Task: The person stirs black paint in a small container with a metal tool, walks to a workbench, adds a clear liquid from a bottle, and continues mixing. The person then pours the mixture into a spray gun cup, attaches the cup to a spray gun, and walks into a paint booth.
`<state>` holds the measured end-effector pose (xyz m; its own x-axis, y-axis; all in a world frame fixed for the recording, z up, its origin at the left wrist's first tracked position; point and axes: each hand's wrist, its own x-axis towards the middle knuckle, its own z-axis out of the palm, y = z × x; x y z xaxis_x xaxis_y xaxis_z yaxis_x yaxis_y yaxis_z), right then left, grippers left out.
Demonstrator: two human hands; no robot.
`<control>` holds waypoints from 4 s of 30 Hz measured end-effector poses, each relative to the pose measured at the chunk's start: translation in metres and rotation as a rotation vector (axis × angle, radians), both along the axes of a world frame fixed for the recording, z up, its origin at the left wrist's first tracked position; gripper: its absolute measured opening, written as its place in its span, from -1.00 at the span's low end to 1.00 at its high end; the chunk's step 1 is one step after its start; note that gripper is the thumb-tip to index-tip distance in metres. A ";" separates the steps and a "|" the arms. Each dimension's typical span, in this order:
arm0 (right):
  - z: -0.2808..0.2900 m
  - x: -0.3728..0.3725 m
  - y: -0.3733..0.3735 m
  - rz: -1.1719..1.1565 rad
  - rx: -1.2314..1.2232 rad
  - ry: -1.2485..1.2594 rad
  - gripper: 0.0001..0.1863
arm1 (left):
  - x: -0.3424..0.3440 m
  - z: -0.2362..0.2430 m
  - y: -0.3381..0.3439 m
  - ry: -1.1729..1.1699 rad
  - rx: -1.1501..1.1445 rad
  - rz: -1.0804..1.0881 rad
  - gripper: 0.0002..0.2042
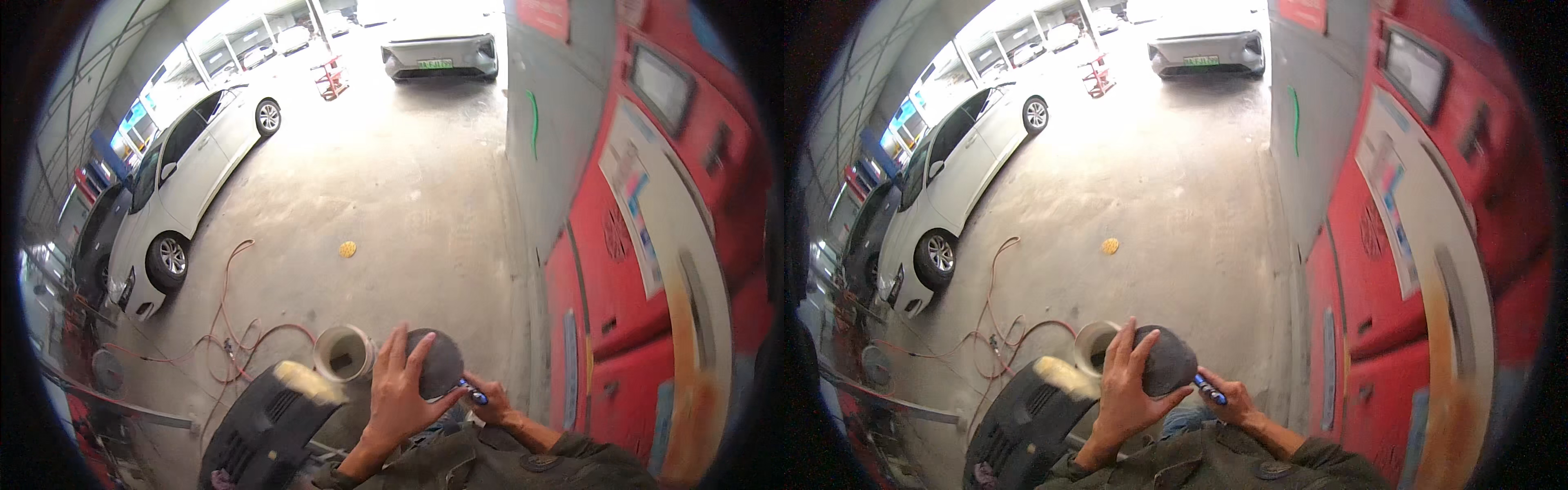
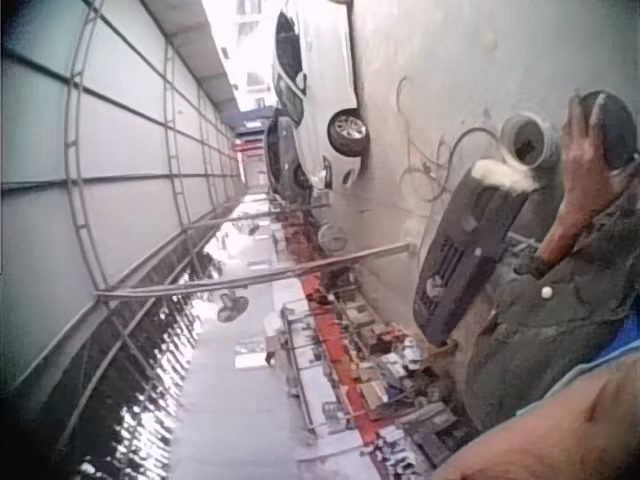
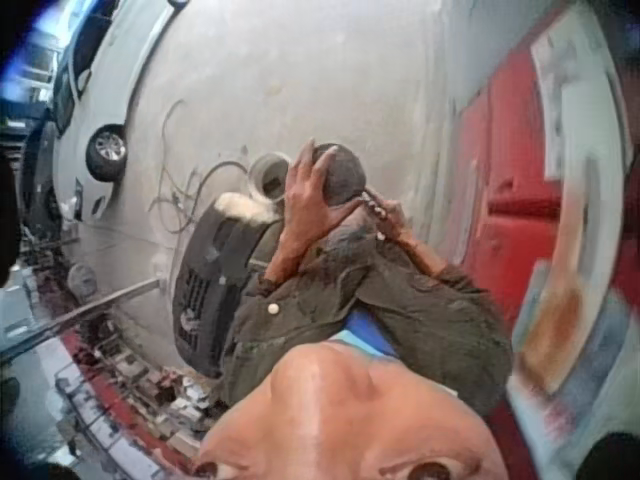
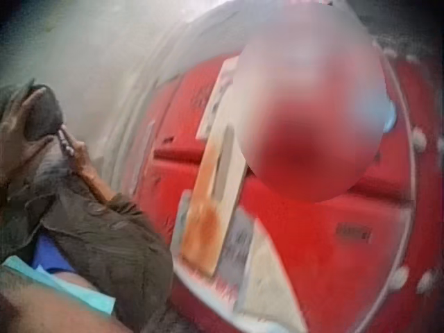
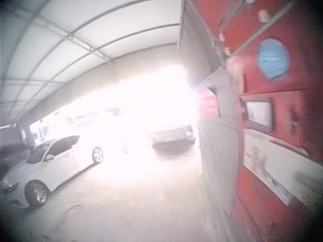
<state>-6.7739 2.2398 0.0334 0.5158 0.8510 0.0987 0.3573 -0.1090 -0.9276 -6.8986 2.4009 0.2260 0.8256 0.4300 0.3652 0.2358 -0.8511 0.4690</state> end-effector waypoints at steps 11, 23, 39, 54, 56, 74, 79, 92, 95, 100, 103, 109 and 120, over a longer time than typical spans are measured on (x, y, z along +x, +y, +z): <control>0.001 0.361 0.317 0.105 0.018 -0.006 -0.38 | 0.355 -0.023 0.315 -0.148 0.001 0.104 -0.33; -0.026 0.757 0.592 0.051 0.092 0.053 -0.32 | 0.768 -0.022 0.615 -0.153 -0.044 -0.218 -0.13; 0.012 1.356 0.960 0.000 0.102 0.003 -0.52 | 1.219 -0.126 1.003 -0.245 -0.410 0.460 -0.72; 0.007 1.892 1.200 -0.497 0.295 -0.342 -0.74 | 1.934 -0.122 1.236 0.165 -0.353 -0.842 -0.54; -0.012 1.972 1.230 -0.455 0.244 -0.380 -0.76 | 2.023 -0.144 1.246 0.141 -0.323 -0.814 -0.52; 0.067 2.581 1.402 -0.340 0.227 0.001 -0.63 | 2.617 -0.223 1.422 -0.284 -0.553 -0.310 -0.87; 0.061 2.764 1.356 -0.898 0.155 -0.030 -0.63 | 2.823 -0.180 1.443 -0.290 -0.636 -0.343 -0.86; 0.038 3.114 1.284 -1.424 0.202 -0.215 -0.07 | 3.246 -0.197 1.419 -0.094 -0.943 -0.496 -0.70; 0.050 3.138 1.287 -1.460 0.142 -0.192 -0.01 | 3.328 -0.248 1.419 -0.119 -0.510 -0.580 -0.71; 0.057 3.155 1.289 -1.631 0.287 -0.066 0.01 | 3.469 -0.247 1.353 0.139 -0.552 -0.774 -0.72; 0.054 3.166 1.269 -1.803 0.256 -0.207 -0.02 | 3.543 -0.260 1.286 0.204 -0.670 -0.966 -0.70; 0.046 3.211 1.236 -2.605 0.334 -0.472 -0.55 | 3.692 -0.279 1.186 0.430 -0.756 -1.086 -0.65; 0.043 3.208 1.163 -3.512 0.815 -1.038 -0.75 | 3.936 -0.265 0.974 0.670 -0.883 -1.209 -0.85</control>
